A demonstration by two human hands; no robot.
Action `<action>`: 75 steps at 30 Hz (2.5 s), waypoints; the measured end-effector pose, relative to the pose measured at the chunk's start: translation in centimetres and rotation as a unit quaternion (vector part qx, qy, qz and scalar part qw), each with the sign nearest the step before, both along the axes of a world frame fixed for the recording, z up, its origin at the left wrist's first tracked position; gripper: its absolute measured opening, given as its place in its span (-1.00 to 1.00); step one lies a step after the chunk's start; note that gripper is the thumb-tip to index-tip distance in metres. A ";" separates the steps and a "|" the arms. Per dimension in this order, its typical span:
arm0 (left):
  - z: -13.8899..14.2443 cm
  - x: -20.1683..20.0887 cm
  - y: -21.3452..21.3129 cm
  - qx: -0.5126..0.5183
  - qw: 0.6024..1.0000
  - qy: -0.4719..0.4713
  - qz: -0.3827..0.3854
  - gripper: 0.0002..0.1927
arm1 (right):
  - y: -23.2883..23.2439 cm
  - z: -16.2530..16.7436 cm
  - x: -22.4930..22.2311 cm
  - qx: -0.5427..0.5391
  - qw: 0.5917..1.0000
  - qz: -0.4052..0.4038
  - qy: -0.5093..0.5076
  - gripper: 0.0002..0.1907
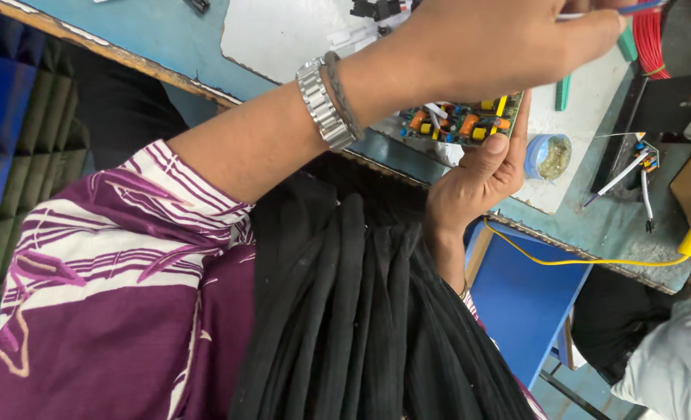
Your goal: The person solders wires onto circuit boards at a workbench. They hold a wire against a board terminal with one hand while applying a soldering iron with the other, dip the iron tip into a flux container, and work on multiple boards with attached white wires, occasionally repositioning wires and boards.
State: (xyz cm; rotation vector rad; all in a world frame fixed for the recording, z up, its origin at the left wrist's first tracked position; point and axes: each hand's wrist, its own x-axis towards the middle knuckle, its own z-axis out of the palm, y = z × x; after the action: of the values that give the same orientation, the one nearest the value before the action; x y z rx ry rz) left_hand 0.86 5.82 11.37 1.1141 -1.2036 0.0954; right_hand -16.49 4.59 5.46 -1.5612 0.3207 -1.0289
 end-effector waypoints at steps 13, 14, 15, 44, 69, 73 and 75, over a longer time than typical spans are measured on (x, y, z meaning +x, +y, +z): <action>0.3 0.3 -0.3 0.012 0.990 0.131 -0.041 -0.80 | -0.4 -0.8 0.8 0.021 0.999 0.009 -0.025 -0.24; 0.2 0.3 -0.4 0.016 0.991 0.129 -0.037 -0.78 | -0.4 -0.8 0.8 0.024 0.999 0.011 -0.022 -0.23; 0.1 0.3 -0.5 0.020 0.991 0.127 -0.034 -0.77 | -0.5 -0.8 0.8 0.032 0.999 0.012 -0.018 -0.22; -2.6 0.6 -0.8 -0.024 0.999 0.029 -0.014 -0.83 | -0.3 -0.9 0.8 0.021 0.999 0.008 -0.029 -0.31; -0.3 0.9 4.1 0.062 0.993 0.024 -0.099 -0.89 | -0.7 -0.6 0.6 0.024 0.999 -0.017 -0.037 -0.24; -0.3 0.7 4.0 0.038 0.998 -0.019 -0.055 -0.85 | -0.8 -0.7 0.6 0.022 0.999 -0.015 -0.037 -0.28; -0.3 0.7 3.9 0.039 0.998 -0.033 -0.038 -0.83 | -1.0 -0.8 0.6 0.019 0.999 -0.015 -0.042 -0.28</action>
State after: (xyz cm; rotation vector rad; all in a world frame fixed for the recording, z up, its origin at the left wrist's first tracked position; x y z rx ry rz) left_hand 1.52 9.75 11.12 1.1381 -1.3159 0.0273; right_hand -15.91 3.64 4.65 -1.4796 0.3042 -1.1016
